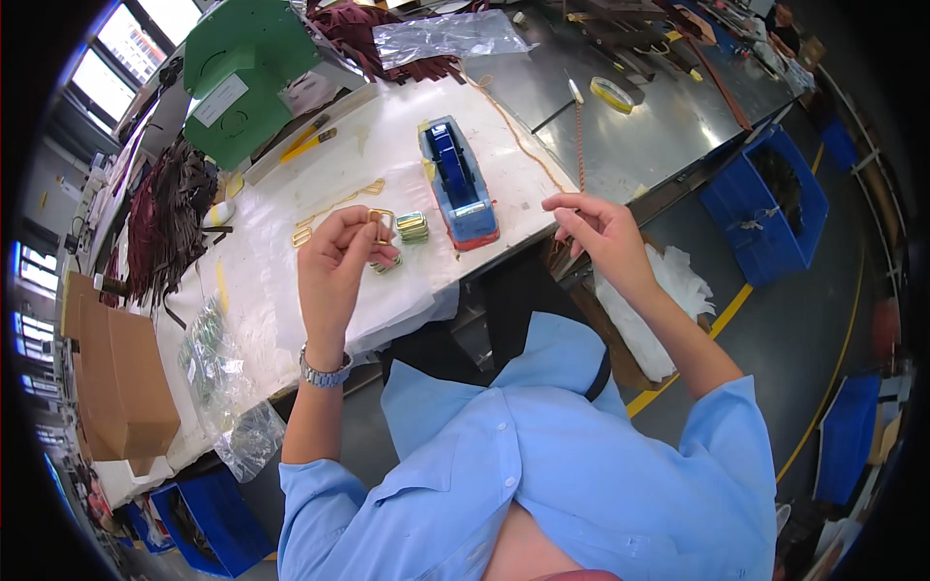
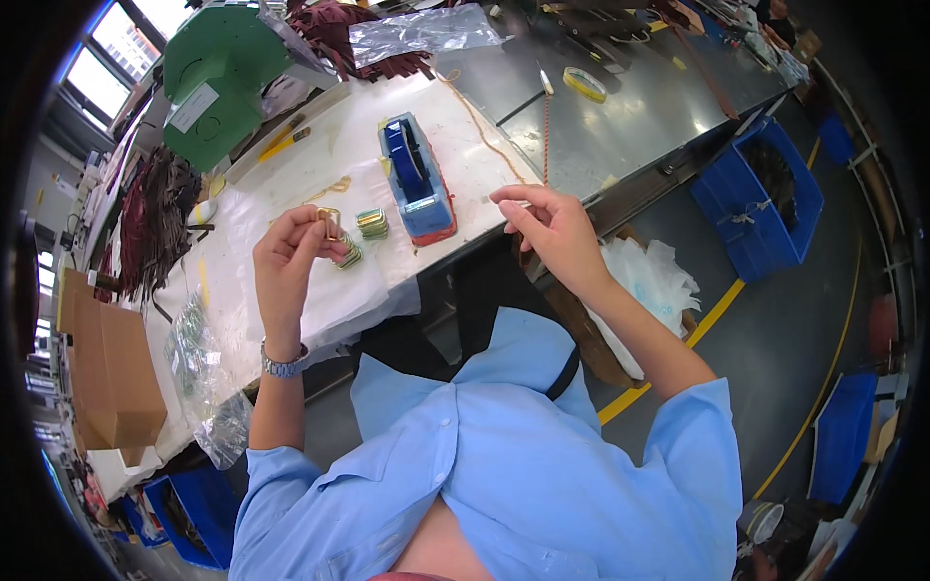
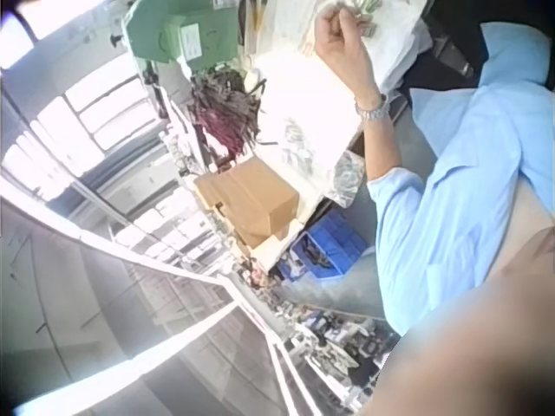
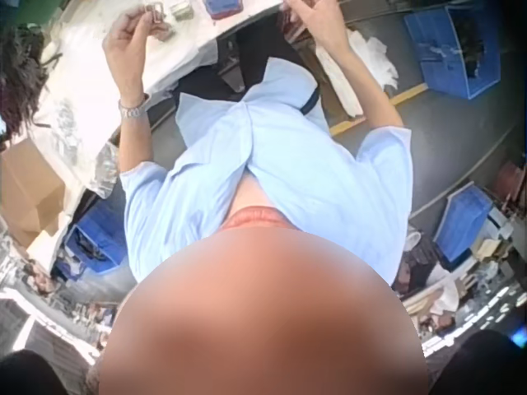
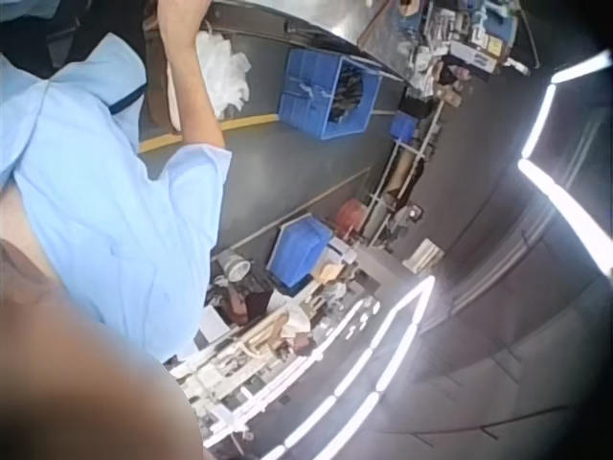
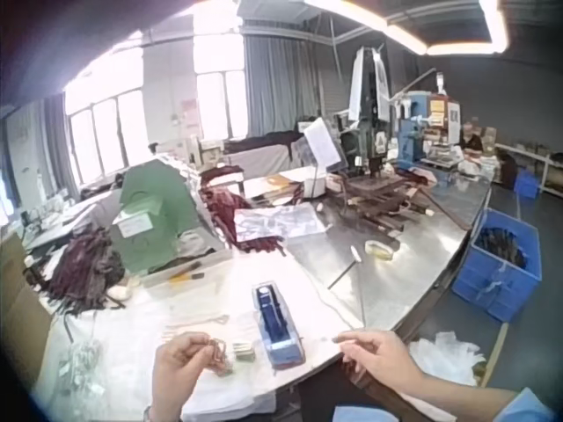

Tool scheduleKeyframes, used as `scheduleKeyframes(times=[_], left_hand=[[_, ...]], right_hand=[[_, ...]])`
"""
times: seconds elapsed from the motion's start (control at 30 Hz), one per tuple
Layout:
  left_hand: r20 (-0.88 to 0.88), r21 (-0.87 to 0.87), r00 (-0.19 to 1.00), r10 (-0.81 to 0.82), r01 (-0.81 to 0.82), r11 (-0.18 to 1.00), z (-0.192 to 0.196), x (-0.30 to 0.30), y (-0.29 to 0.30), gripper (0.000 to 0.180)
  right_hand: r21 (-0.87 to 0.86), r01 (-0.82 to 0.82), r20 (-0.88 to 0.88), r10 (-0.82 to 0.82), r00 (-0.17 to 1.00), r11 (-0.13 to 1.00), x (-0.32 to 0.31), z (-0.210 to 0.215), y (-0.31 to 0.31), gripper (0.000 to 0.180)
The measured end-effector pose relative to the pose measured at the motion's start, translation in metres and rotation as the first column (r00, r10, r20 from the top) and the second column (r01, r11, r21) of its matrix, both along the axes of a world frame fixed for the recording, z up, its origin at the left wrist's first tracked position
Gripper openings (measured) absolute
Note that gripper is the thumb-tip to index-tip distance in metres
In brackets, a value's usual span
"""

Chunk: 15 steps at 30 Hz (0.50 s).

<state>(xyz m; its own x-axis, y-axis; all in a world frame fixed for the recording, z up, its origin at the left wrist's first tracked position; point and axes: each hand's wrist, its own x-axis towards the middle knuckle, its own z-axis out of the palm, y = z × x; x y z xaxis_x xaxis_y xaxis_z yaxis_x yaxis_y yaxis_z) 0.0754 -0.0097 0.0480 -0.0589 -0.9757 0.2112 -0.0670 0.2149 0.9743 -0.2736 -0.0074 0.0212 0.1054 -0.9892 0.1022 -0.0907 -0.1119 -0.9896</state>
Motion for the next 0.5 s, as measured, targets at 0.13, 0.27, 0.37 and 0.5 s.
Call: scheduleKeyframes(times=[0.13, 0.27, 0.37, 0.5], left_hand=[[0.091, -0.035, 0.991, -0.098, 0.101, 0.994, 0.005, -0.039, -0.014, 0.013], [0.189, -0.023, 0.975, -0.115, 0.121, 0.992, 0.005, -0.056, -0.046, 0.007], [0.238, -0.039, 0.965, -0.106, 0.119, 0.992, -0.003, -0.062, -0.066, 0.008], [0.278, -0.094, 0.959, -0.060, 0.089, 0.992, -0.008, -0.064, -0.067, 0.009]], right_hand=[[0.060, -0.095, -0.182, 0.104, 0.978, 0.994, 0.021, -0.005, -0.060, 0.030], [0.398, -0.193, -0.222, 0.298, 0.928, 0.897, 0.045, -0.006, -0.091, 0.038], [0.503, -0.192, -0.190, 0.324, 0.927, 0.843, 0.060, -0.001, -0.095, 0.038], [0.491, -0.242, -0.034, 0.296, 0.955, 0.837, 0.077, 0.004, -0.088, 0.031]])
